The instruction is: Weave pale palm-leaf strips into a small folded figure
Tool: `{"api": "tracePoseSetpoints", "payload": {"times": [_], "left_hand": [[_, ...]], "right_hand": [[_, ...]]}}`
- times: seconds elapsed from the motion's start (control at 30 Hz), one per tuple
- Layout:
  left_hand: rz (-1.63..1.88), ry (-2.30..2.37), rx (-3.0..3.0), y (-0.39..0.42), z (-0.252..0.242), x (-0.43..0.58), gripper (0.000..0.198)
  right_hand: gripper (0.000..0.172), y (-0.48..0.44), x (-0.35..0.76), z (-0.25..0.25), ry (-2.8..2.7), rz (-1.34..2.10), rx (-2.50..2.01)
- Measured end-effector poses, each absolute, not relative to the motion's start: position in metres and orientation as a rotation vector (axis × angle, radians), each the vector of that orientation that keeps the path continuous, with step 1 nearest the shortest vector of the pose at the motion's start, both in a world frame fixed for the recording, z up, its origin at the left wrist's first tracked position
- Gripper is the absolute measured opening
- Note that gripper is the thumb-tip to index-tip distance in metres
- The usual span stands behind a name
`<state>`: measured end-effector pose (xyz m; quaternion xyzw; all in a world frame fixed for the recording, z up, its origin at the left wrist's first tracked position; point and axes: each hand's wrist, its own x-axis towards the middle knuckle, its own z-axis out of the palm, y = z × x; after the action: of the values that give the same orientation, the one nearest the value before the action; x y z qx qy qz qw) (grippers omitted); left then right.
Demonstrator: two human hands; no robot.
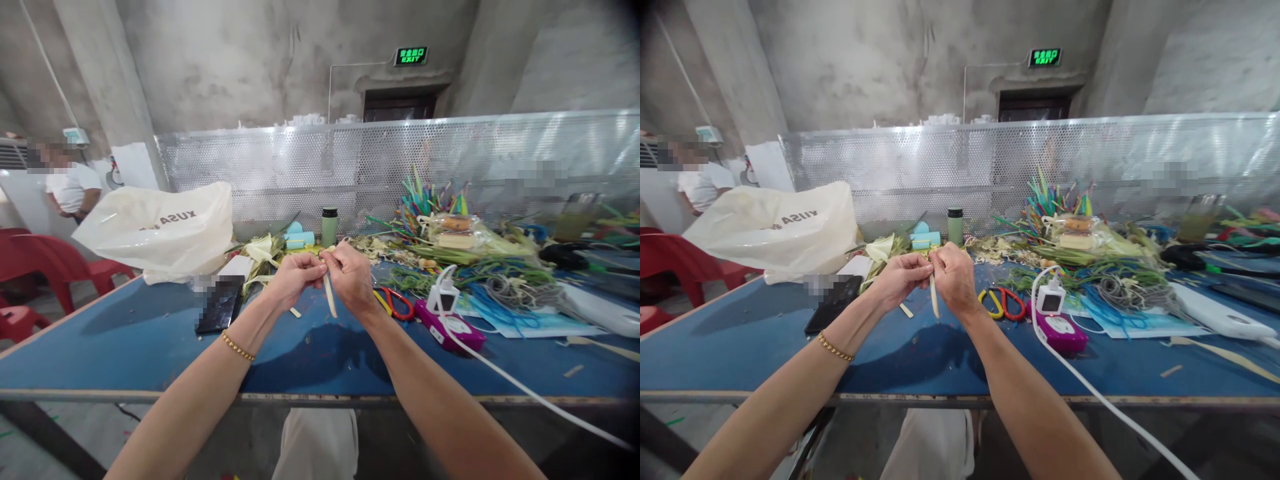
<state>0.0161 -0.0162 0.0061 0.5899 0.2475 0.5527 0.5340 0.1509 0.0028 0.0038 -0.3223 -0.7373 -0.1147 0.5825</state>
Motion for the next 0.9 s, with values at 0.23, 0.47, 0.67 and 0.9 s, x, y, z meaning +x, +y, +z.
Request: {"api": "tracePoseSetpoints", "payload": {"times": [0.23, 0.47, 0.67, 0.9], "left_hand": [[1.233, 0.576, 1.281, -0.009, 0.006, 0.007, 0.016], [1.504, 0.659, 1.204, 0.002, 0.004, -0.001, 0.016], [1.457, 0.671, 1.345, 0.003, -0.002, 0.003, 0.028], [1.480, 0.744, 1.545, 0.001, 0.000, 0.001, 0.023]], "right_hand": [[0.029, 0.017, 0.163, 0.006, -1.795, -0.232, -0.857], [0.030, 0.005, 0.160, 0.010, -1.757, -0.170, -0.923], [0.016, 0.010, 0.152, 0.003, -1.834, 0.237, -0.877], [0.018, 0.011, 0.153, 0.005, -1.849, 0.377, -0.765]]}}
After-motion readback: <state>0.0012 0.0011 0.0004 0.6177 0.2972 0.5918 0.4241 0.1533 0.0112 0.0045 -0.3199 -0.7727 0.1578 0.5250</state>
